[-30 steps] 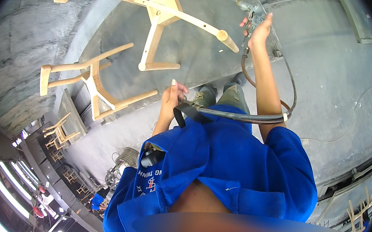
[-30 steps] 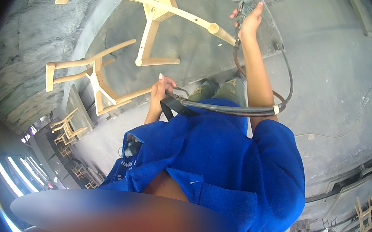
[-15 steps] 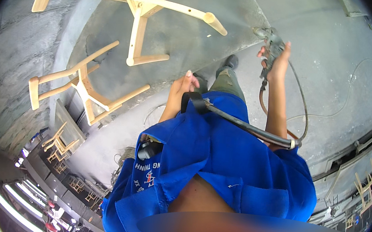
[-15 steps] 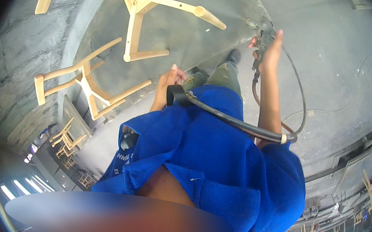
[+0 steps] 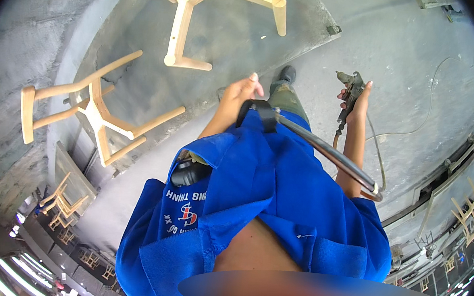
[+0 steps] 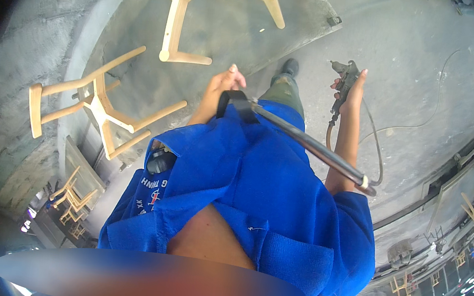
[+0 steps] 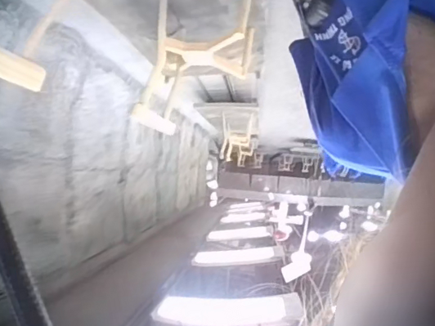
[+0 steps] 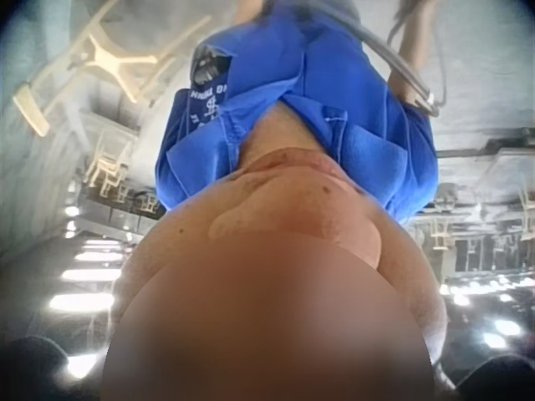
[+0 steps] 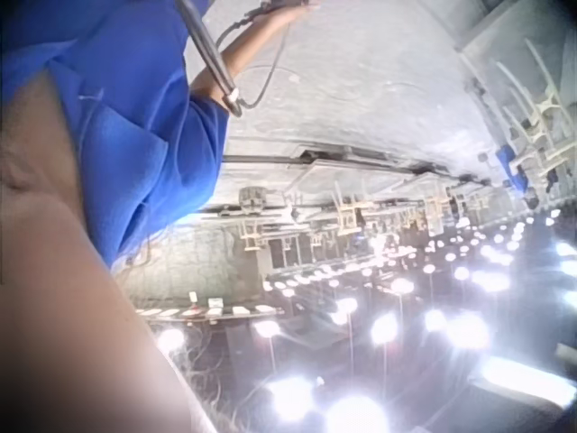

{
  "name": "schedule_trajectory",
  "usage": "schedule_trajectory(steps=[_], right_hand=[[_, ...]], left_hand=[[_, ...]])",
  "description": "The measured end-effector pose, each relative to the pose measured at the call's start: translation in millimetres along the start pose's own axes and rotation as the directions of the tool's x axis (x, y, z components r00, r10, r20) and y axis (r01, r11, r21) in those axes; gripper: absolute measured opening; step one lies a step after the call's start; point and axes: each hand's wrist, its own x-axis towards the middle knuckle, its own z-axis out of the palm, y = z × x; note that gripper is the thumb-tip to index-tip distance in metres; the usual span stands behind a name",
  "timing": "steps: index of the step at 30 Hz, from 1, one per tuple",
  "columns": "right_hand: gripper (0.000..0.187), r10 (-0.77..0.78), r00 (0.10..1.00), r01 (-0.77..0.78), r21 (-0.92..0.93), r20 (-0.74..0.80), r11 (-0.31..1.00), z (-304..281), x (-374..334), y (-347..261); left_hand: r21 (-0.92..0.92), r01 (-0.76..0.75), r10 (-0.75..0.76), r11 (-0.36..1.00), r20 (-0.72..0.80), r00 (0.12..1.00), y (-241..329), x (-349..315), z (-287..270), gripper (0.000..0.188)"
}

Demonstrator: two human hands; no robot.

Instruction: The person uses a spray gun to apply finish to wooden chair frames in a factory. They hold the chair with one hand and spray with the other, rotating the chair to cover all sides before moving to the next unit.

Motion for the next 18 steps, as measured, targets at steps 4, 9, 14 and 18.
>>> schedule_trajectory(steps=[4,9,14,18], right_hand=[[0.040,-0.257,0.965,0.237,-0.246,-0.054,0.940,38.0,-72.8,3.8],[0.026,-0.771,0.631,0.674,-0.555,0.089,0.488,116.2,-146.6,-21.9],[0.028,-0.790,0.363,0.641,-0.748,0.494,-0.172,187.7,-168.9,-6.2],[0.035,-0.509,0.620,0.517,-0.799,0.597,-0.308,226.1,-136.5,42.4]], left_hand=[[-0.080,-0.019,0.019,0.997,0.002,1.000,-39.6,-22.0,-68.9,0.062],[-0.117,-0.049,0.053,0.992,0.032,0.998,-100.7,-47.5,-126.0,0.061],[-0.151,-0.148,0.147,0.977,-0.020,0.989,-147.5,-85.5,-162.3,0.056],[-0.177,-0.219,0.196,0.960,-0.140,0.971,-167.1,-122.7,-208.9,0.054]])
